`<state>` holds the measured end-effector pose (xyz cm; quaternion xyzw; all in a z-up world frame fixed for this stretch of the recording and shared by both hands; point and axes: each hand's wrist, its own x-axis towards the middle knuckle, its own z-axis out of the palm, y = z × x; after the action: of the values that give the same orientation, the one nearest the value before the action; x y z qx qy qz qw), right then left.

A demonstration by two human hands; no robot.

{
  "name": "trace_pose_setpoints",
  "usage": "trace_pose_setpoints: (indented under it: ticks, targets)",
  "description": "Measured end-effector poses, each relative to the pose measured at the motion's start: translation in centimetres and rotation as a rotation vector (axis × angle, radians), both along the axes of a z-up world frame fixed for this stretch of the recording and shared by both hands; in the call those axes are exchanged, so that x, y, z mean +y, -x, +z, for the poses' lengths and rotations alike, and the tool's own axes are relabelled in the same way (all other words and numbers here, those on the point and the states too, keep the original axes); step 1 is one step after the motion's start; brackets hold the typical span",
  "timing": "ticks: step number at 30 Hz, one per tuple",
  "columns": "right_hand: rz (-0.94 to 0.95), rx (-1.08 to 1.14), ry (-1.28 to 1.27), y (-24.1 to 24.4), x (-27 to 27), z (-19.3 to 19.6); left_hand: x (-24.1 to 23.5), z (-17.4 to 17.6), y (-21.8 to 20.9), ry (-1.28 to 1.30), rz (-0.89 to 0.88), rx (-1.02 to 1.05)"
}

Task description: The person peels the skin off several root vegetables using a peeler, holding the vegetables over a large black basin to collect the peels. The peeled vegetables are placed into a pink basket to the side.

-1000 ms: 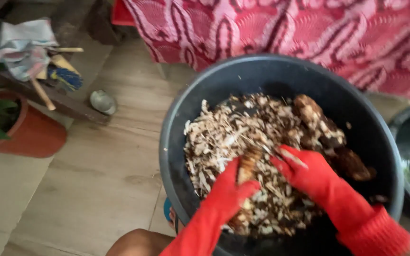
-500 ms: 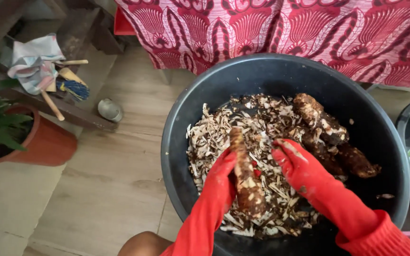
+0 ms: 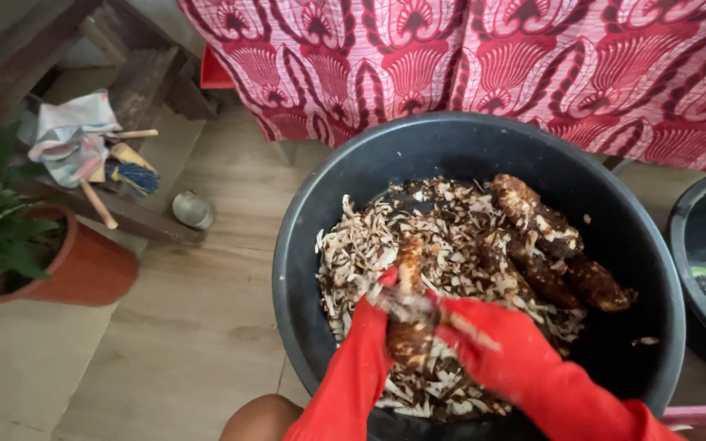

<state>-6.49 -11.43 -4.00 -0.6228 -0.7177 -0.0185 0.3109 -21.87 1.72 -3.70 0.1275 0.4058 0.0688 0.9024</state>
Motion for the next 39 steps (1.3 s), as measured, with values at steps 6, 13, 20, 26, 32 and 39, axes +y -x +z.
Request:
trace_pose_setpoints:
  ticks: [6, 13, 20, 26, 32, 39]
  targets:
    - [-0.157, 0.081, 0.337, -2.5, 1.6, -3.3, -2.6, 1.9, 1.2, -0.079, 0.016, 0.254]
    - [-0.391, 0.279, 0.568, 0.1, 2.4, 1.2, -0.6, 4.4, 1.2, -0.165, 0.248, 0.332]
    - [-0.506, 0.324, 0.966, 0.7, 4.8, 3.0, -1.2, 4.6, 1.7, -0.209, 0.104, 0.288]
    - [-0.486, 0.281, 0.940, 0.8, 4.0, 4.4, -1.6, 5.0, 0.8, -0.229, 0.171, 0.283]
    - [-0.449, -0.106, 0.385, -6.3, 2.7, -12.1, -2.0, 3.2, 1.1, -0.413, 0.036, 0.198]
    - [-0.555, 0.203, 0.322, -2.6, 1.5, -7.2, -1.1, 3.8, 1.0, -0.321, 0.204, 0.249]
